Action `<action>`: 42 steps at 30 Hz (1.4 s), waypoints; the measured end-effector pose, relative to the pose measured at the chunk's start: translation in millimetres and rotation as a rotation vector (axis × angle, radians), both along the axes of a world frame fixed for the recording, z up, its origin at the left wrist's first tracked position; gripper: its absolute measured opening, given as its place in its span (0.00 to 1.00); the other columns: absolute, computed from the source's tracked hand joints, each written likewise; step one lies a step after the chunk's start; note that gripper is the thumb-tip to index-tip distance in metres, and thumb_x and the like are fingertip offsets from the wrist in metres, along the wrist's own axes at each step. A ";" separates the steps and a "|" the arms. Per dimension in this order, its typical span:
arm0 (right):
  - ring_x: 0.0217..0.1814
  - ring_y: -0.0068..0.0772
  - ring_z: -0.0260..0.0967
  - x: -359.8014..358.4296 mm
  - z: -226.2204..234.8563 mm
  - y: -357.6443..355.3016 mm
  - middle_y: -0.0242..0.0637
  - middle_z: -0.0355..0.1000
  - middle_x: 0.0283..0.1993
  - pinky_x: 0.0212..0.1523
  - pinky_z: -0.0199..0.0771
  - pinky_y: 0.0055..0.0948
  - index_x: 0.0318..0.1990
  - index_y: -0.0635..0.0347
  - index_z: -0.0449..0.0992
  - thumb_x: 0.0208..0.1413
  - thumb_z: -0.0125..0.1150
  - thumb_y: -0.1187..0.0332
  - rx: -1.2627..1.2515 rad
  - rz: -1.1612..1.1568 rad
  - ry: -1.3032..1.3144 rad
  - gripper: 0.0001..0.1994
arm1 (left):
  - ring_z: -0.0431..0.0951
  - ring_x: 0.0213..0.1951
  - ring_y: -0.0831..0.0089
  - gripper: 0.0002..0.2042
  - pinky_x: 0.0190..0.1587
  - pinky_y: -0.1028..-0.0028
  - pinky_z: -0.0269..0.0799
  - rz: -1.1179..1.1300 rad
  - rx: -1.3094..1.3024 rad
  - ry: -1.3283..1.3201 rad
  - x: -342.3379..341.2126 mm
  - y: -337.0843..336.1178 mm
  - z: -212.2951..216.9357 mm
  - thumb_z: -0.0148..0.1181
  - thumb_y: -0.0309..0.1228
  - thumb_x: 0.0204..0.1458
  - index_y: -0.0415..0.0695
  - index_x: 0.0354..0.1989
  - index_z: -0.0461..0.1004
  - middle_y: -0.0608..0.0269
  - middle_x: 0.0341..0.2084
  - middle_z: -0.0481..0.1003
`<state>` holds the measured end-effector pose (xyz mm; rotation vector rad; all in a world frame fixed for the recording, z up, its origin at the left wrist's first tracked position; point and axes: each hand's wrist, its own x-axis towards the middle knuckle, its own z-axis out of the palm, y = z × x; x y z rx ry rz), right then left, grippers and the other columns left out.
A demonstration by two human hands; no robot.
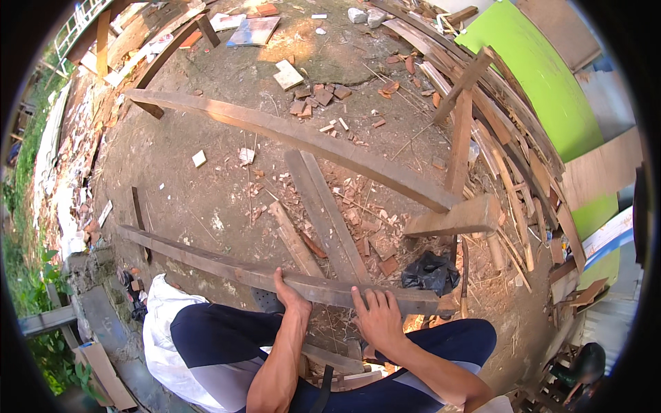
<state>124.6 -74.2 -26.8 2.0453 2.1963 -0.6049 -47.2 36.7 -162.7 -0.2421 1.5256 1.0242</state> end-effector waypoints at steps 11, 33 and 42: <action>0.52 0.37 0.73 -6.6 74.1 35.9 0.36 0.75 0.48 0.52 0.69 0.42 0.53 0.58 0.74 0.40 0.72 0.61 -0.059 -0.034 0.058 0.28 | 0.76 0.37 0.56 0.23 0.43 0.54 0.72 0.003 -0.151 -0.071 -12.5 19.9 116.8 0.60 0.50 0.46 0.42 0.41 0.71 0.52 0.32 0.75; 0.46 0.36 0.76 -73.5 241.6 244.2 0.36 0.79 0.43 0.45 0.69 0.36 0.46 0.56 0.77 0.32 0.79 0.57 0.058 -0.082 0.233 0.29 | 0.76 0.38 0.55 0.20 0.49 0.53 0.74 0.010 -0.085 0.048 -101.3 225.0 326.9 0.60 0.45 0.48 0.41 0.41 0.69 0.53 0.34 0.73; 0.43 0.37 0.77 30.9 191.1 340.0 0.34 0.78 0.39 0.43 0.71 0.38 0.41 0.54 0.77 0.31 0.79 0.51 0.255 -0.092 0.324 0.28 | 0.71 0.53 0.57 0.24 0.61 0.54 0.66 -0.091 0.016 -0.027 -38.4 311.8 298.3 0.55 0.46 0.51 0.46 0.53 0.68 0.54 0.50 0.71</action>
